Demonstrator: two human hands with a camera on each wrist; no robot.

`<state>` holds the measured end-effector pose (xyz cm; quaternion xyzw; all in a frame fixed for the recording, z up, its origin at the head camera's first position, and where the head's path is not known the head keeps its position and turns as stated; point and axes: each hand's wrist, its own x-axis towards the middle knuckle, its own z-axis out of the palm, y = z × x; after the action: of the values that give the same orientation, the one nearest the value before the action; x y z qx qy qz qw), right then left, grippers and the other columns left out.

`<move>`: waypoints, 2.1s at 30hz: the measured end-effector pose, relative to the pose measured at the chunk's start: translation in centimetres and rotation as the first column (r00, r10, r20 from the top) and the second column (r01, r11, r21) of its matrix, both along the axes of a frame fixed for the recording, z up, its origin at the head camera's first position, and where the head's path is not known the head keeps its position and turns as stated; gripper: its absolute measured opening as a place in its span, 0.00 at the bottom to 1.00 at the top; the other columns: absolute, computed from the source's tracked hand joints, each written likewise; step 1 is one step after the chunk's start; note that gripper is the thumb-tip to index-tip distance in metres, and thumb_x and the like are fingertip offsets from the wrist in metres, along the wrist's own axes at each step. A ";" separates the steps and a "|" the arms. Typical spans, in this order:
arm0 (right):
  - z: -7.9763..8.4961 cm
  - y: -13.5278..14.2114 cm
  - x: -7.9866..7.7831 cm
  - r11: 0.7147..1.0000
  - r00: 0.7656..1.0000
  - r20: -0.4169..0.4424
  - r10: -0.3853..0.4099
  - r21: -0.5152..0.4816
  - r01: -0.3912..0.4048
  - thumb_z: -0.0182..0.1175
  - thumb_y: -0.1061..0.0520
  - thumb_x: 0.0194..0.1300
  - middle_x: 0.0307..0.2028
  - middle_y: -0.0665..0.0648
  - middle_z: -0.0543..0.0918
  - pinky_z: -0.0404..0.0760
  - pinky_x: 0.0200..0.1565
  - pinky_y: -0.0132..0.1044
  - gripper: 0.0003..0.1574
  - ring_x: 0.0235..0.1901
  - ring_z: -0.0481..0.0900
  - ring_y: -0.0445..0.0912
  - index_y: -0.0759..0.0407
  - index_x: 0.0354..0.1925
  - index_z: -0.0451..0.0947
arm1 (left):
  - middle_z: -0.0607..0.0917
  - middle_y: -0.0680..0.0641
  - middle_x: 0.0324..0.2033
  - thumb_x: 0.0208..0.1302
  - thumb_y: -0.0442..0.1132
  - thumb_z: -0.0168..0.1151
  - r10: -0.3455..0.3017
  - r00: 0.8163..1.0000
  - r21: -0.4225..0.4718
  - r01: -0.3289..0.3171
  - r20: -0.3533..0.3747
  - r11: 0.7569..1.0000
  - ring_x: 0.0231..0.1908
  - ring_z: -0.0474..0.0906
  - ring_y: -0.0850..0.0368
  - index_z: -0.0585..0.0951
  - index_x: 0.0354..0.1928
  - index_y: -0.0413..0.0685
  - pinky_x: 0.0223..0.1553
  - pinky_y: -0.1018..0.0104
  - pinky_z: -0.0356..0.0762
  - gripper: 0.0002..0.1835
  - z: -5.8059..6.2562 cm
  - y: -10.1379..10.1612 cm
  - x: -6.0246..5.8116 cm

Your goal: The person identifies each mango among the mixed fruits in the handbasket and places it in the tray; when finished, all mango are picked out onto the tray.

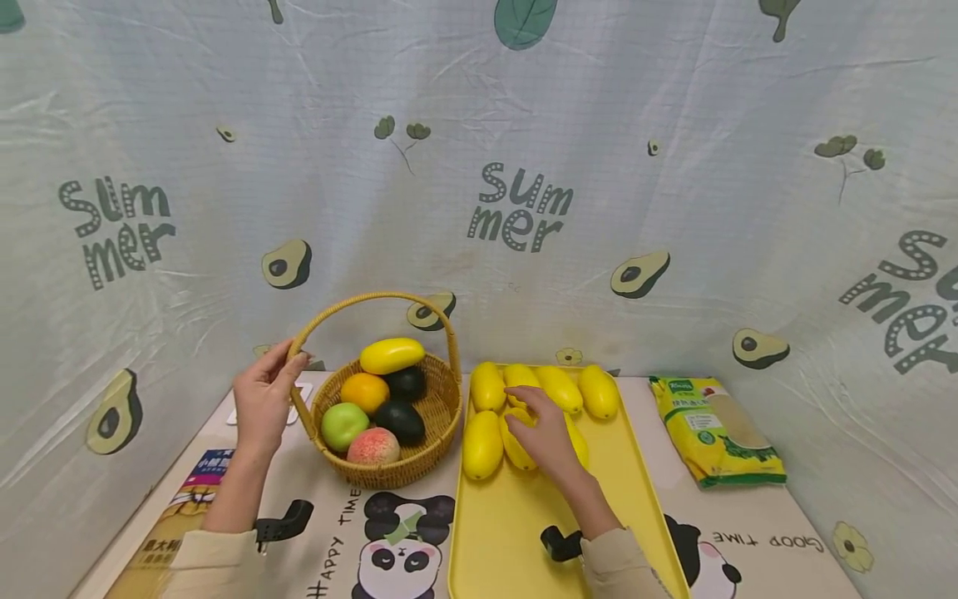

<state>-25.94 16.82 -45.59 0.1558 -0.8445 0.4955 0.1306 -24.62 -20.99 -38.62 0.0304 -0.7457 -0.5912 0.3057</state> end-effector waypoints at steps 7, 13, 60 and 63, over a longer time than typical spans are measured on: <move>1.2 -3.9 -1.0 0.993 0.993 0.032 0.112 -0.029 -0.111 0.63 0.63 0.65 0.61 0.58 0.78 0.76 0.64 0.57 0.26 0.61 0.76 0.56 0.59 0.61 0.78 | 0.86 0.40 0.53 0.70 0.47 0.61 -0.012 1.000 0.017 0.012 0.003 1.000 0.43 0.80 0.78 0.79 0.63 0.54 0.47 0.87 0.77 0.22 -0.3 0.0 -0.3; 2.2 -6.7 -2.0 0.984 0.982 0.068 0.175 -0.034 -0.173 0.62 0.62 0.65 0.63 0.58 0.77 0.75 0.66 0.56 0.29 0.63 0.75 0.56 0.57 0.64 0.75 | 0.85 0.39 0.54 0.70 0.47 0.61 -0.023 1.000 0.020 0.023 -0.005 1.000 0.43 0.80 0.79 0.79 0.63 0.53 0.47 0.87 0.77 0.22 -0.5 0.1 -0.2; 5.1 -16.9 -10.8 0.781 0.962 0.090 0.258 0.567 -0.262 0.62 0.54 0.67 0.74 0.57 0.62 0.69 0.70 0.49 0.40 0.73 0.61 0.53 0.46 0.74 0.63 | 0.87 0.40 0.50 0.69 0.43 0.62 -0.021 0.998 0.041 0.023 -0.064 0.999 0.42 0.82 0.77 0.81 0.61 0.49 0.48 0.85 0.78 0.19 -0.7 -0.1 -0.5; 5.4 -17.0 -10.8 0.774 0.961 0.087 0.262 0.575 -0.263 0.63 0.54 0.67 0.70 0.57 0.66 0.72 0.68 0.47 0.38 0.68 0.67 0.52 0.48 0.72 0.65 | 0.86 0.38 0.52 0.70 0.42 0.62 -0.028 0.998 0.044 0.031 -0.058 0.999 0.42 0.81 0.78 0.80 0.62 0.48 0.48 0.86 0.77 0.20 -0.7 -0.1 -0.5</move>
<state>-36.75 -0.20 -40.16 0.3039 -0.9252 0.2270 0.0053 -25.17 -21.12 -39.31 0.0093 -0.7235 -0.6128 0.3177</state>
